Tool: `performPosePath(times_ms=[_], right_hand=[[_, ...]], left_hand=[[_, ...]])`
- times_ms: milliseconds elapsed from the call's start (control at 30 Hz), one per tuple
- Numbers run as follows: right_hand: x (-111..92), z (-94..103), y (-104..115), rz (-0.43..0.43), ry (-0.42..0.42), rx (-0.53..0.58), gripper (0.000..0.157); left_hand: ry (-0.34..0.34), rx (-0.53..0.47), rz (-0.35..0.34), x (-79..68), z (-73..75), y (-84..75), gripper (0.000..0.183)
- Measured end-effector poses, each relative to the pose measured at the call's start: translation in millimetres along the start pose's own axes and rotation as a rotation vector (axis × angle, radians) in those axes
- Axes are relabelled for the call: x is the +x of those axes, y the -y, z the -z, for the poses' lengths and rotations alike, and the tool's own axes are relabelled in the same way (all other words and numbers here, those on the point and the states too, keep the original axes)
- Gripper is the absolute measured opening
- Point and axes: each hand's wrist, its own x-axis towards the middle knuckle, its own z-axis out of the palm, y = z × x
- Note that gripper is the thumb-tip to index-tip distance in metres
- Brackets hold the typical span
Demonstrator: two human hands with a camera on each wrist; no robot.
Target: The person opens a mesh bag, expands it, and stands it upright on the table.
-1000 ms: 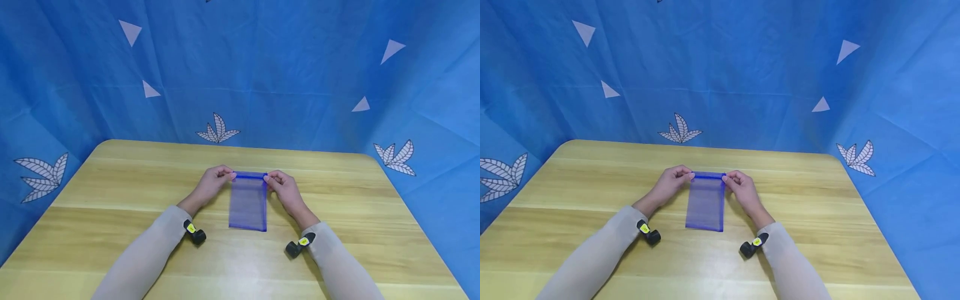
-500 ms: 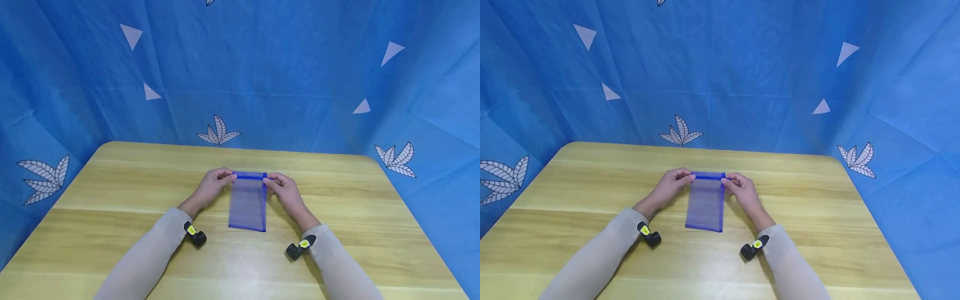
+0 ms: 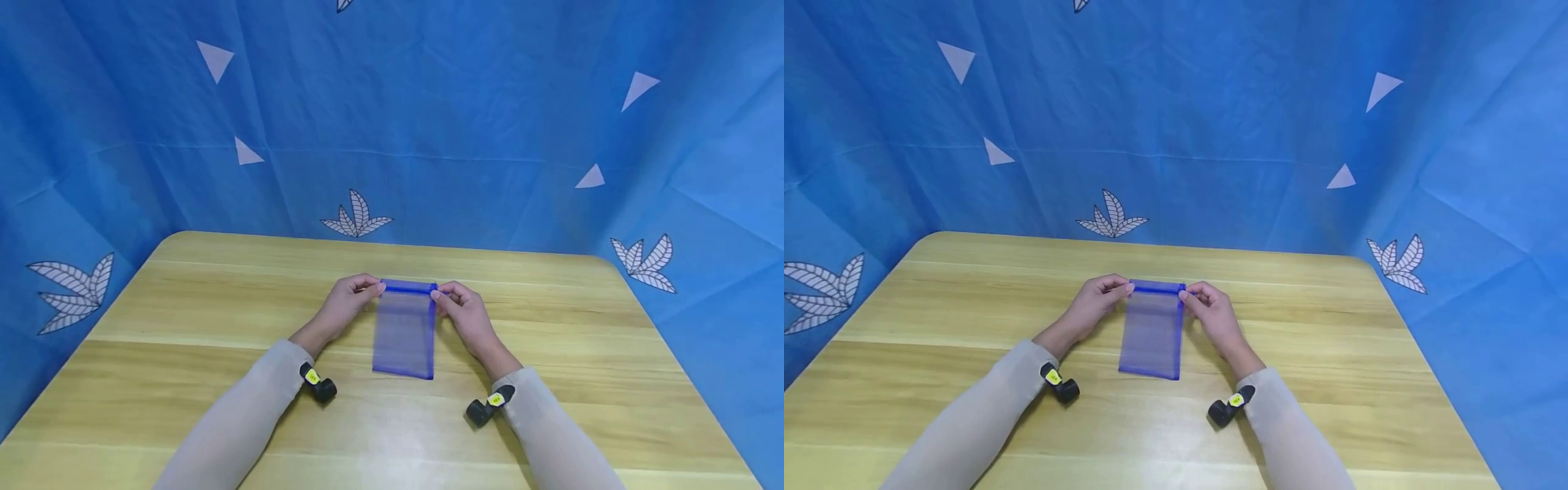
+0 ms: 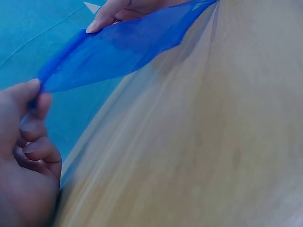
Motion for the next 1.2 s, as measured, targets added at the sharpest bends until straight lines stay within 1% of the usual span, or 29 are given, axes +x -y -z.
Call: performPosePath(times_ms=[200, 233, 333, 433, 600, 667, 800, 867, 933, 1033, 1200], right_hand=[[-0.3, 0.4, 0.5, 0.018, -0.019, 0.028, 0.021], [0.8, 0.8, -3.8, 0.020, -0.025, 0.035, 0.021], [-0.6, 1.1, -4.8, 0.010, -0.032, 0.045, 0.021], [-1.6, 1.7, -4.1, -0.005, -0.027, 0.051, 0.021], [-1.1, 0.2, -1.4, -0.003, 0.011, 0.085, 0.019], [-0.9, -0.7, -0.7, 0.002, 0.022, 0.086, 0.018], [-1.7, -0.9, -0.5, 0.015, 0.040, 0.074, 0.020], [-2.3, -0.9, -0.3, 0.018, 0.038, 0.087, 0.020], [-2.4, -0.5, -0.6, 0.022, 0.030, 0.097, 0.020], [-2.3, 0.4, -0.6, 0.029, 0.008, 0.103, 0.021], [-1.7, 1.6, 0.7, 0.022, -0.033, 0.142, 0.019]], left_hand=[[0.027, 0.054, 0.017, -2.2, 0.1, -1.5, 0.025], [0.031, 0.067, 0.020, -2.5, 0.1, -1.5, 0.025], [0.038, 0.079, 0.024, -3.3, -0.7, -1.3, 0.023], [0.029, 0.045, 0.019, -2.5, -1.3, -0.9, 0.023], [-0.026, -0.047, 0.012, -3.3, -0.9, -3.3, 0.023], [-0.038, -0.062, 0.008, -3.9, -0.2, -3.9, 0.022], [-0.043, -0.082, -0.002, -5.0, 0.6, -3.3, 0.023], [-0.042, -0.092, -0.004, -5.7, 0.6, -3.6, 0.024], [-0.031, -0.100, -0.004, -6.0, 0.5, -3.8, 0.025], [0.005, -0.092, 0.004, -5.8, 0.2, -4.0, 0.028], [0.069, -0.034, 0.019, -5.0, -0.6, -5.3, 0.032]])
